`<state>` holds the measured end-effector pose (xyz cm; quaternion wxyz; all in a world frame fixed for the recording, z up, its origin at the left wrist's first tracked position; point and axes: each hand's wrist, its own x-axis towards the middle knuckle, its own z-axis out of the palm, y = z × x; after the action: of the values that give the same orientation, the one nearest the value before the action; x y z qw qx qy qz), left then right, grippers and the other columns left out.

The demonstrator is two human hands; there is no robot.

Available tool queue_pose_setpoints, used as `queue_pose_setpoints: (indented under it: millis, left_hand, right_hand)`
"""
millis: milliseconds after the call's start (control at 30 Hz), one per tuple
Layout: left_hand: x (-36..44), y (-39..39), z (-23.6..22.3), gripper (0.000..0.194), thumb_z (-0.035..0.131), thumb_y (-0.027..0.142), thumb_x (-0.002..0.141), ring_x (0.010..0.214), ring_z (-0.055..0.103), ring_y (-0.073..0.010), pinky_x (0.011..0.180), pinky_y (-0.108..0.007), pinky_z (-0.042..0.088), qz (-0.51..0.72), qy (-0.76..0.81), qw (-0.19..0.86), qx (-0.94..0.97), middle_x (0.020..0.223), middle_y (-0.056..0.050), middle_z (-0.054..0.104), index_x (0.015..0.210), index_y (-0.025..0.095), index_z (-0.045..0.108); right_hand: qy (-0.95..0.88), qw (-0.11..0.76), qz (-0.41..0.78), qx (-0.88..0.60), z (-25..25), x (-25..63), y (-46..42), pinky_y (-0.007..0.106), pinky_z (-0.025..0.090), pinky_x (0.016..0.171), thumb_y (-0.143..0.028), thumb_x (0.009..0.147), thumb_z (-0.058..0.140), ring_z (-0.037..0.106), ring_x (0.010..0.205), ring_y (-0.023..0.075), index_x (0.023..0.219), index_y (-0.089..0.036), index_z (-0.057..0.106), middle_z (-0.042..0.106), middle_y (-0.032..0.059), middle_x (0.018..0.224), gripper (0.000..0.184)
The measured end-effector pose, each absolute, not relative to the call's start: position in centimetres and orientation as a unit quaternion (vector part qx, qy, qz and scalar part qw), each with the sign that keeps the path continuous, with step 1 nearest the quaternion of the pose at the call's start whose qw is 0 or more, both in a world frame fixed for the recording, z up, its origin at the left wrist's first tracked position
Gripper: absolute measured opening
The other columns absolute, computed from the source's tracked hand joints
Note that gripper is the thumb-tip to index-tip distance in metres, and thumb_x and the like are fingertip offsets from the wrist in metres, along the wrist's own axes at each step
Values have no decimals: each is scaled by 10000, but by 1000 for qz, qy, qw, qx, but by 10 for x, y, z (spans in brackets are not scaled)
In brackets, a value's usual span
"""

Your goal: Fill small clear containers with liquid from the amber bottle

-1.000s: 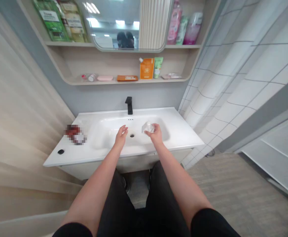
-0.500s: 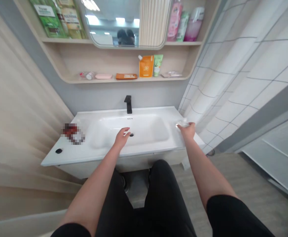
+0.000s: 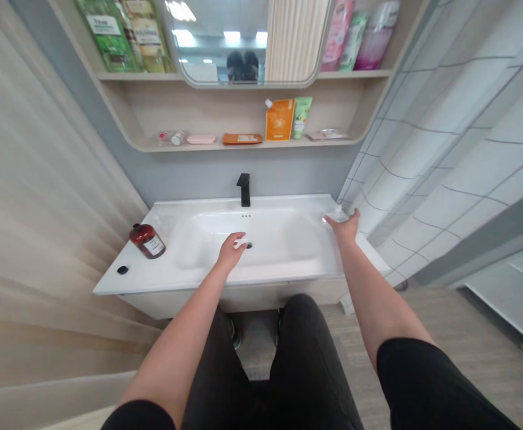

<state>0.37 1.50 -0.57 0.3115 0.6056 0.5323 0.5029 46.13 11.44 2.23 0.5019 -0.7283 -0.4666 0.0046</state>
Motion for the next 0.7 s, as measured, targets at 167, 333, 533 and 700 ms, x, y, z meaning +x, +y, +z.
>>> queue_pose_setpoints:
  millis: [167, 333, 533, 700]
  left_hand:
    - [9, 7, -1, 331, 707, 213, 951, 1294, 720, -267, 1102, -468, 586, 494, 544, 239, 635, 1352, -101, 759, 1277, 263, 736]
    - [-37, 15, 57, 378, 655, 290, 990, 1119, 770, -238, 1000, -395, 630, 426, 552, 126, 706, 1410, -110, 735, 1359, 240, 716]
    - [-170, 65, 175, 213, 808, 285, 842, 1242, 707, -368, 1205, -649, 471, 177, 748, 22, 640, 1069, -151, 817, 1001, 145, 778]
    - [-224, 96, 205, 427, 761, 400, 878, 1305, 660, -488, 1164, -859, 349, 176, 812, 23, 556, 755, -155, 704, 564, 190, 563]
  right_hand:
    - [-527, 507, 67, -679, 33, 392, 66, 454, 588, 1002, -482, 866, 782, 752, 1043, 297, 1407, -157, 614, 775, 163, 1229, 653]
    - [-730, 308, 315, -522, 19, 293, 23, 318, 596, 824, -389, 860, 827, 766, 849, 220, 1092, -248, 795, 830, 48, 952, 273]
    - [-689, 307, 326, -571, 2, 268, 20, 332, 595, 828, -382, 883, 809, 769, 869, 232, 1063, -245, 811, 827, 53, 960, 227]
    - [-688, 300, 310, -583, 1, 271, 18, 360, 575, 875, -356, 906, 784, 768, 925, 258, 1057, -249, 812, 832, 57, 973, 187]
